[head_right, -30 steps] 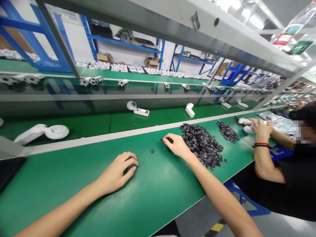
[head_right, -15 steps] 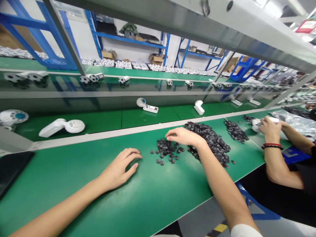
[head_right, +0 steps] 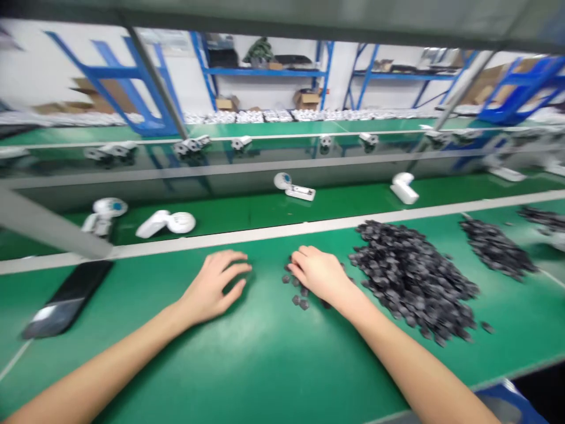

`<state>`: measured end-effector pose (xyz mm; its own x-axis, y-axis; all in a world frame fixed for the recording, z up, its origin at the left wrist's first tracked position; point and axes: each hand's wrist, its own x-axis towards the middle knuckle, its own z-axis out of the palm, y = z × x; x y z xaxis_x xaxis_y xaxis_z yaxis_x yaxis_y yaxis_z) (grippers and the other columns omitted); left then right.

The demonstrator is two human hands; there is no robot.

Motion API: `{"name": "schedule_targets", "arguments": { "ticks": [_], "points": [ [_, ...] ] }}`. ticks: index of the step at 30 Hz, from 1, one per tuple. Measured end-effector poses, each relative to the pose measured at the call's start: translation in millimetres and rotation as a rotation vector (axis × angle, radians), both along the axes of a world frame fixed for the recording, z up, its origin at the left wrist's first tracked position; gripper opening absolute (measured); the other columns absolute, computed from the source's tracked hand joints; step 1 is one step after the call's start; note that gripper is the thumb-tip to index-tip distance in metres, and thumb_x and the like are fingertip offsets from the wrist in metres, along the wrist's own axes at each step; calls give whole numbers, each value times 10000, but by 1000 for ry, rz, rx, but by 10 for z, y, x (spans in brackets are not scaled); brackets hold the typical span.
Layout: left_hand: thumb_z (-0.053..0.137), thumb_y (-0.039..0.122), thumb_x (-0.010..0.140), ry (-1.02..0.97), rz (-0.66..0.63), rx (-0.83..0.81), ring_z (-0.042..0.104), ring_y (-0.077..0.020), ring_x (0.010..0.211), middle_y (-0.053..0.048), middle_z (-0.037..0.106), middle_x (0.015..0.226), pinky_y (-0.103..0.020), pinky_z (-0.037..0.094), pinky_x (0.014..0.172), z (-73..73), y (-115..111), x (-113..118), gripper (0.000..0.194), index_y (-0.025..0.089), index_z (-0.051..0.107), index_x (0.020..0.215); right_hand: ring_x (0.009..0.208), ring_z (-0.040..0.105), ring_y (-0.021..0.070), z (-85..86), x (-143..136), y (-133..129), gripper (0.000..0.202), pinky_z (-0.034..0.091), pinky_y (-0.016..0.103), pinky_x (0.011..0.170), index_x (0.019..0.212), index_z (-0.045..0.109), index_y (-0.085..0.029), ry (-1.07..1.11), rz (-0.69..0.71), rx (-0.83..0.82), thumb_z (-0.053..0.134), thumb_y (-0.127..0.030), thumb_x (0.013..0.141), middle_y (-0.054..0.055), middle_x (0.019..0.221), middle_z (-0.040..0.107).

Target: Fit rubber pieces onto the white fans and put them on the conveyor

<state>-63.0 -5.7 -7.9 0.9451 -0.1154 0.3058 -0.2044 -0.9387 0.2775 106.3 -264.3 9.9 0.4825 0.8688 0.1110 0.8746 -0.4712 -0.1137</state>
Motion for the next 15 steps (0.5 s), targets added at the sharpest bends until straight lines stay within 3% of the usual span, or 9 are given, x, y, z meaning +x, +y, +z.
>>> {"name": "schedule_targets", "arguments": {
  "ticks": [1, 3, 5, 6, 9, 12, 15],
  "points": [
    [530, 297, 999, -59, 135, 69, 499, -332, 1352, -121, 582, 1434, -543, 364, 1135, 37, 211, 60, 305, 252, 646, 1277, 954, 665, 211, -13, 30, -35, 198, 430, 276, 685, 981, 683, -237, -10, 0, 8, 559, -364, 1070, 30, 969, 695],
    [562, 332, 976, -186, 534, 131, 421, -398, 1423, -172, 514, 1507, -592, 308, 1158, 122, 722, 149, 374, 214, 629, 1324, 967, 674, 211, -41, 117, -104, 193, 423, 283, 652, 996, 699, -262, -20, -3, 27, 547, -354, 1073, 17, 983, 707],
    [601, 415, 950, -190, 823, 96, 310, -447, 1502, -228, 370, 1624, -619, 257, 1187, 200, 1216, 186, 617, 150, 486, 1495, 975, 679, 214, -48, 196, -154, 197, 421, 286, 639, 1010, 707, -278, -8, -16, 61, 541, -366, 1071, 8, 986, 716],
    [616, 479, 938, -105, 839, 49, 315, -451, 1501, -243, 349, 1637, -610, 271, 1185, 226, 1408, 200, 740, 128, 403, 1553, 969, 682, 213, -40, 220, -172, 201, 421, 287, 636, 1015, 710, -283, 7, -23, 73, 538, -373, 1070, 4, 983, 720],
    [712, 562, 852, 23, 743, 7, 501, -396, 1378, -212, 533, 1512, -490, 397, 1131, 248, 1694, 282, 849, 131, 444, 1532, 930, 691, 211, 17, 242, -200, 219, 421, 287, 629, 1017, 719, -289, 70, -50, 93, 526, -381, 1065, 4, 975, 731],
    [713, 589, 845, 76, 648, 1, 574, -352, 1276, -177, 619, 1406, -428, 439, 1079, 251, 1675, 393, 789, 137, 527, 1465, 922, 699, 217, 62, 242, -196, 248, 436, 290, 646, 1015, 738, -276, 121, -54, 121, 513, -367, 1065, 25, 1004, 741],
    [659, 621, 872, 123, 587, 17, 579, -329, 1247, -165, 620, 1394, -399, 434, 1063, 295, 1584, 457, 770, 110, 539, 1435, 977, 702, 227, 72, 212, -175, 265, 473, 296, 719, 1044, 761, -271, 156, 52, 154, 513, -361, 1072, 43, 1053, 743]
  ]
}}
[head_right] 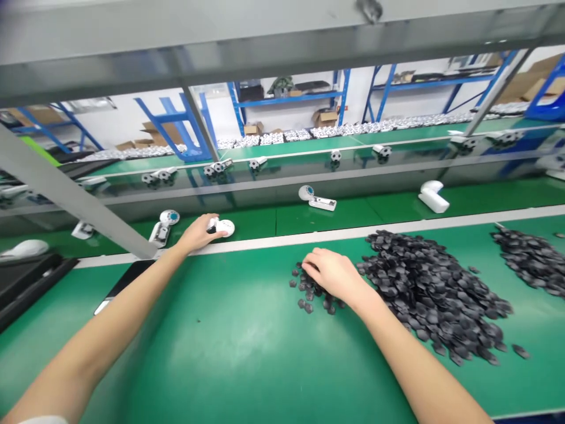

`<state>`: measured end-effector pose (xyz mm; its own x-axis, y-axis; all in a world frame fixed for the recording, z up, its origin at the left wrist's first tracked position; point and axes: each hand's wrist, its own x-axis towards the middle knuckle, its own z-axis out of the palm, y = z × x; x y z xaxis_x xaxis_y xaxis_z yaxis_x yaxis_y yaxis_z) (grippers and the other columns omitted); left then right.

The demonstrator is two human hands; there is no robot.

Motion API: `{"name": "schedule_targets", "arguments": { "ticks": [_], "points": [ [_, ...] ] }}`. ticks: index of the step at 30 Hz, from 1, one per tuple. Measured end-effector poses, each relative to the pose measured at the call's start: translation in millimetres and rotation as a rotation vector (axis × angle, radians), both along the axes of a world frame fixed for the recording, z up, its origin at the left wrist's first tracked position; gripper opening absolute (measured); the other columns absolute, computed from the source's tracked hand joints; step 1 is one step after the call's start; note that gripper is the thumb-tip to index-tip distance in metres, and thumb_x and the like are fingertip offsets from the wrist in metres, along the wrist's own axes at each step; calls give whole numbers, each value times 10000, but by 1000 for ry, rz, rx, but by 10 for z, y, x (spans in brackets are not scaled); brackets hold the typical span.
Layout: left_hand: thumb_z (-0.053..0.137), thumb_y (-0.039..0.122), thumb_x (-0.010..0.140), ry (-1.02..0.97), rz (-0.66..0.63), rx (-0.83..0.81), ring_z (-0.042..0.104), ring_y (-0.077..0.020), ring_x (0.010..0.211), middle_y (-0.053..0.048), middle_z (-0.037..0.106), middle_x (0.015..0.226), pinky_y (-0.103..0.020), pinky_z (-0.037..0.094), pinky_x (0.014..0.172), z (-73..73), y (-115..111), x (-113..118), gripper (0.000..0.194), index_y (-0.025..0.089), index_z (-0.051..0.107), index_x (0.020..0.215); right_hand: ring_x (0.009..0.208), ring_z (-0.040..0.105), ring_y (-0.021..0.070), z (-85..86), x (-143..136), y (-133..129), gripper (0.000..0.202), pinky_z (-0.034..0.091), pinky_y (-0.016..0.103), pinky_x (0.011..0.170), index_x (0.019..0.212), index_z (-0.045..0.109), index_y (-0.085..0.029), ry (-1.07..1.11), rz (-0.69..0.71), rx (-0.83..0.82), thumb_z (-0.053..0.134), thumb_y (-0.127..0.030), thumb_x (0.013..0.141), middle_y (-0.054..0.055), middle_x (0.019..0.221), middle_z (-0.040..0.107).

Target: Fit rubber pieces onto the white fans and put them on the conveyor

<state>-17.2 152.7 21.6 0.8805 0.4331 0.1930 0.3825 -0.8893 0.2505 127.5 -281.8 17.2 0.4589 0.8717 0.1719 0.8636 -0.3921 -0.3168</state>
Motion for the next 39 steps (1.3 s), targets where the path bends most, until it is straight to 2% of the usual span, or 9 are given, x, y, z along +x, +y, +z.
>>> {"name": "schedule_targets", "arguments": {
  "ticks": [7, 10, 15, 19, 24, 27, 30, 34, 39],
  "points": [
    [673, 640, 801, 117, -53, 3, 619, -365, 1184, -167, 664, 1365, -401, 455, 975, 74, -130, 77, 728, 160, 605, 1344, 1031, 695, 219, -23, -229, 90, 198, 467, 265, 688, 1088, 797, -275, 5, 208, -35, 656, -393, 1016, 48, 1096, 732],
    [627, 682, 804, 171, -137, 40, 632, -392, 1121, -154, 726, 1205, -429, 446, 951, 57, -159, 114, 627, 183, 699, 1177, 1020, 689, 214, -56, -272, 140, 175, 457, 256, 677, 1030, 811, -273, 10, 184, -54, 666, -369, 1010, 40, 1066, 735],
    [576, 708, 839, 173, -306, 161, 653, -312, 977, -66, 709, 1060, -349, 473, 833, -39, -148, 178, 518, 238, 723, 997, 980, 685, 239, -165, -282, 254, 137, 459, 276, 680, 973, 802, -237, 43, 84, -39, 682, -303, 980, 57, 994, 730],
    [651, 715, 796, 211, -234, 43, 673, -291, 874, -28, 730, 1029, -294, 451, 660, -21, -121, 333, 466, 282, 721, 952, 944, 684, 235, -252, -253, 350, 147, 468, 281, 667, 1056, 768, -220, 71, 61, -9, 703, -317, 966, 66, 1058, 727],
    [744, 691, 737, -21, -80, -84, 667, -308, 864, -20, 718, 893, -339, 496, 676, 298, -369, 504, 476, 272, 658, 945, 990, 676, 255, -272, -201, 387, 117, 440, 287, 623, 973, 748, -219, 90, 80, 2, 725, -333, 956, 52, 1029, 727],
    [768, 646, 732, -288, -44, -378, 678, -299, 951, 24, 718, 935, -383, 574, 743, 473, -822, 435, 403, 308, 672, 929, 978, 676, 239, -237, -212, 350, 89, 423, 286, 615, 957, 712, -220, 92, 119, 15, 690, -305, 970, 42, 1026, 732],
    [757, 605, 759, -365, -132, -946, 662, -238, 680, -5, 692, 800, -362, 589, 585, 460, -1405, 259, 374, 267, 661, 888, 885, 695, 198, -191, -240, 307, 81, 413, 273, 609, 1030, 685, -247, 118, 199, 53, 620, -270, 988, 3, 1013, 762],
    [815, 491, 736, -296, -108, -1349, 638, -185, 547, 11, 689, 792, -329, 583, 483, 156, -1973, 15, 456, 274, 605, 1078, 804, 733, 209, -144, -243, 282, 121, 470, 279, 678, 1034, 748, -253, 209, 123, 157, 650, -287, 972, -5, 880, 804],
    [653, 577, 869, -215, -101, -1494, 621, -195, 469, 13, 668, 674, -318, 548, 427, -242, -2085, -113, 478, 242, 513, 1180, 862, 774, 204, -117, -209, 248, 311, 559, 282, 810, 1210, 772, -243, 420, 54, 295, 678, -445, 992, 29, 1051, 834]
  ]
}}
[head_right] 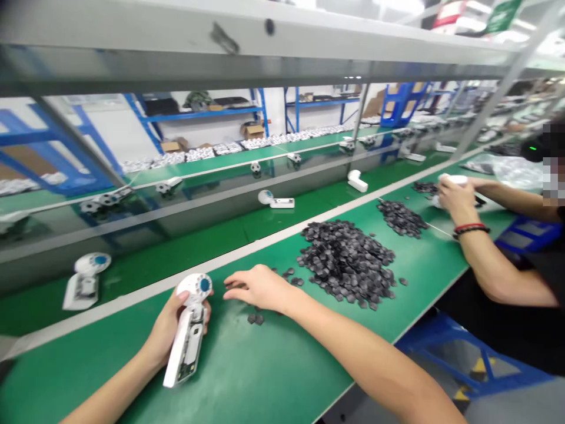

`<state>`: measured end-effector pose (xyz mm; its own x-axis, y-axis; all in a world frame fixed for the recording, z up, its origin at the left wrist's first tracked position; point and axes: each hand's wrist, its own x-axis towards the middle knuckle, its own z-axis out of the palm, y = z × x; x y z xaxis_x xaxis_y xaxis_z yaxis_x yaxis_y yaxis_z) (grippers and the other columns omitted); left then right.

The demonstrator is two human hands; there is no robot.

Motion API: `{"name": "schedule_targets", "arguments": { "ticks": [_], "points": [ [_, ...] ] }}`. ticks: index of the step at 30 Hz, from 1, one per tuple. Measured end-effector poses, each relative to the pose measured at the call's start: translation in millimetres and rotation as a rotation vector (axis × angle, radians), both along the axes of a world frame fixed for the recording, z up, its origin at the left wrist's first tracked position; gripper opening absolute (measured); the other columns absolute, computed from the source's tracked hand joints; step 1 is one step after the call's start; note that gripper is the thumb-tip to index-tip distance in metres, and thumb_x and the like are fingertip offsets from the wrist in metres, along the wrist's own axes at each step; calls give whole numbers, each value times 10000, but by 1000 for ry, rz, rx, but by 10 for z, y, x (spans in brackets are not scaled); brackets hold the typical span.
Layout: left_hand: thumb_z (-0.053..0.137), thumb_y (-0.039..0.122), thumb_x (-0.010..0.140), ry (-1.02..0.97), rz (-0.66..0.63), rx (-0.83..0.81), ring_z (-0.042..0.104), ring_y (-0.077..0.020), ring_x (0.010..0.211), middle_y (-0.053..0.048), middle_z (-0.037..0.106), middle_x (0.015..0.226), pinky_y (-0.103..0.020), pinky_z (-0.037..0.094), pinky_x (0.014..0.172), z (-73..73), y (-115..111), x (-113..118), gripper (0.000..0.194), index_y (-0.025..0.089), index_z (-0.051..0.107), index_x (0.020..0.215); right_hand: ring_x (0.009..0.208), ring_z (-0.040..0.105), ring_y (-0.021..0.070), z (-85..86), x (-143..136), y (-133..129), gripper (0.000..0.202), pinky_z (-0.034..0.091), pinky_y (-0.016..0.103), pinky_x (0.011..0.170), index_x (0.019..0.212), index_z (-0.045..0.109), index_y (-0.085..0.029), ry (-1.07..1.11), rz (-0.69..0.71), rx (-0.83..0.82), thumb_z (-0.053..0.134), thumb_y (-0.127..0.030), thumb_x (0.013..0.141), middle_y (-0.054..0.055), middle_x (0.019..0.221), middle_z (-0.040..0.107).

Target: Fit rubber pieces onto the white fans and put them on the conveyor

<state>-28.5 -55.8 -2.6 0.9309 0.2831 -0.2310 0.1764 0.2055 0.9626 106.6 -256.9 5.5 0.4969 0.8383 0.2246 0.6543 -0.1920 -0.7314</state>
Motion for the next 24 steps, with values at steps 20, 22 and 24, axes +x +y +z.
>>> {"name": "schedule_targets", "arguments": {
  "ticks": [20, 22, 24],
  "points": [
    [680, 511, 926, -215, 7, 651, 647, -266, 993, -54, 684, 1103, -395, 502, 857, -91, 244, -158, 460, 292, 545, 1307, 658, 703, 189, 39, -179, 317, 315, 613, 330, 661, 885, 804, -196, 611, -167, 60, 839, -503, 825, 39, 748, 750],
    [675, 499, 935, -213, -11, 804, 618, -302, 1102, -73, 681, 1170, -450, 475, 949, -105, 271, -173, 436, 283, 572, 1299, 651, 690, 187, 10, -222, 270, 306, 602, 325, 652, 845, 762, -203, 613, -135, 63, 816, -504, 850, 27, 733, 724],
    [672, 468, 945, -235, -39, 935, 578, -316, 1183, -86, 657, 1231, -490, 436, 1015, -117, 267, -180, 395, 269, 603, 1279, 665, 680, 183, -17, -272, 231, 296, 597, 322, 666, 842, 729, -210, 602, -99, 66, 784, -498, 884, 19, 743, 703]
  ]
}}
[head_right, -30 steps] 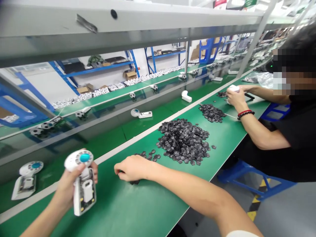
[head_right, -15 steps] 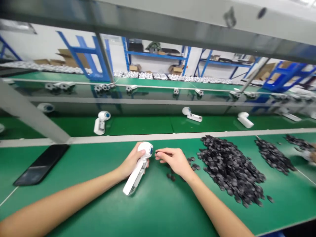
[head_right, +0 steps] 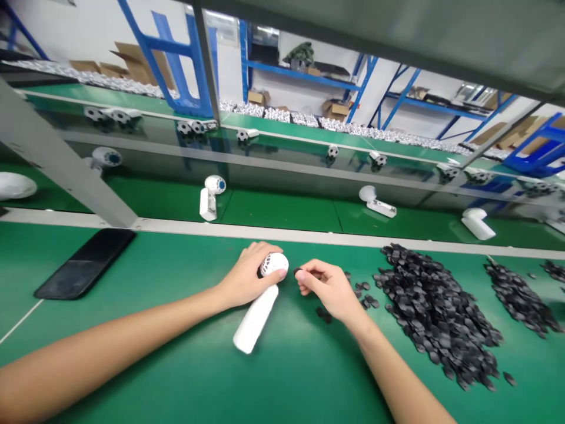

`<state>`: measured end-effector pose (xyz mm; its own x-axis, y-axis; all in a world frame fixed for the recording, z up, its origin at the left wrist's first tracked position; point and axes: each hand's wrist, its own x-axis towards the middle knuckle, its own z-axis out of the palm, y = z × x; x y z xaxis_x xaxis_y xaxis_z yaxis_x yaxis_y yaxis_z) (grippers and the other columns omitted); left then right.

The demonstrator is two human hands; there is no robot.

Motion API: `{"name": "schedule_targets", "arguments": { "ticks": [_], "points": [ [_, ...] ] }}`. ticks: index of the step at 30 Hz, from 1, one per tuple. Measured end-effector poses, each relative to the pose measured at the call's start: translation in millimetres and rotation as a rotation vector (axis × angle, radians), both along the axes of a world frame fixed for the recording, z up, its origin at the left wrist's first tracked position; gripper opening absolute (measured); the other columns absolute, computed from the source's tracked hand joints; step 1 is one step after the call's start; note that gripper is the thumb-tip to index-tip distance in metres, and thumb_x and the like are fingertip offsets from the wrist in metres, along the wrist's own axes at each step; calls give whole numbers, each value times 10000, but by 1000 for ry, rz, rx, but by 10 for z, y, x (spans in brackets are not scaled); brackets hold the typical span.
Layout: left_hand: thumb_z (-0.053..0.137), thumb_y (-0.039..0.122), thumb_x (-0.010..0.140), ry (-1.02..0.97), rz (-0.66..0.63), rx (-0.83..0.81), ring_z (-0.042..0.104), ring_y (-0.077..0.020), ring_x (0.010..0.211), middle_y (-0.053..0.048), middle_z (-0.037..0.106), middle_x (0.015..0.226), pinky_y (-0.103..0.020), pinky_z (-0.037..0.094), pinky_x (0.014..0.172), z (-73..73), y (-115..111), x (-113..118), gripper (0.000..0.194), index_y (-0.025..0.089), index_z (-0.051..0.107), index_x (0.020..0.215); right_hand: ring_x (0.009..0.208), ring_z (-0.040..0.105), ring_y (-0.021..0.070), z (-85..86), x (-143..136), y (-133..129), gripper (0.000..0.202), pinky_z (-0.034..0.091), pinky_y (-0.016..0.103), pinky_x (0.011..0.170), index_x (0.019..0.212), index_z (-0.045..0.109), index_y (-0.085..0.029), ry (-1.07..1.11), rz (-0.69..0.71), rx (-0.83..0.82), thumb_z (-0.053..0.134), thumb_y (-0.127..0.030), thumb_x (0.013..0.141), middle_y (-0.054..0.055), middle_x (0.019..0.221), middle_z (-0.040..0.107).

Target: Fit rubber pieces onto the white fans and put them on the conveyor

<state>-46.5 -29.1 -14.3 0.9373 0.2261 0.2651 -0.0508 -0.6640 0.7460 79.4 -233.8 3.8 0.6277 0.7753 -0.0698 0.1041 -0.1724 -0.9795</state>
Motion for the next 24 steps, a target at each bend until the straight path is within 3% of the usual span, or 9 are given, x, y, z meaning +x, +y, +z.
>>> {"name": "schedule_targets", "arguments": {
  "ticks": [6, 10, 14, 19, 21, 24],
  "points": [
    [620, 339, 994, -189, -97, 182, 529, -291, 1303, -103, 582, 1377, -471, 381, 1094, 48, -68, -57, 332, 263, 613, 1317, 744, 671, 187, -14, -79, -23, 279, 588, 321, 714, 901, 702, -214, -59, 64, 4, 701, -486, 963, 25, 818, 684],
    [702, 451, 933, -57, -66, 132, 527, -319, 1314, -109, 583, 1418, -488, 414, 1079, 93, -95, -38, 559, 270, 533, 1434, 774, 640, 172, 5, -75, -29, 267, 576, 315, 731, 979, 667, -227, -153, 42, 4, 612, -484, 1028, 17, 874, 652],
    [722, 459, 895, 140, -117, 43, 629, -281, 1084, -64, 686, 1259, -433, 495, 937, 124, -81, 21, 515, 276, 583, 1356, 816, 643, 181, -15, -47, -24, 298, 595, 347, 782, 980, 567, -238, -112, 7, 4, 500, -512, 1075, 7, 876, 630],
    [647, 378, 935, 248, -133, -164, 623, -168, 728, -96, 678, 1250, -343, 503, 714, 141, -82, -12, 582, 224, 428, 1452, 848, 633, 185, -26, -59, -14, 318, 584, 347, 771, 947, 547, -236, -116, 108, -92, 445, -497, 1098, 9, 903, 643],
    [595, 361, 971, 229, -147, -250, 666, -192, 831, -125, 655, 1316, -359, 520, 782, 131, -111, -37, 546, 203, 413, 1461, 869, 629, 183, -4, -87, -14, 319, 599, 347, 776, 955, 545, -236, -86, 114, -61, 440, -500, 1099, 9, 932, 623],
    [535, 398, 1019, 172, -136, -317, 635, -266, 1174, -136, 620, 1399, -418, 479, 1016, 126, -154, -43, 476, 197, 474, 1445, 921, 624, 183, 38, -135, -18, 313, 622, 351, 812, 975, 549, -236, -54, 102, 32, 448, -507, 1094, 10, 962, 581]
  ]
}}
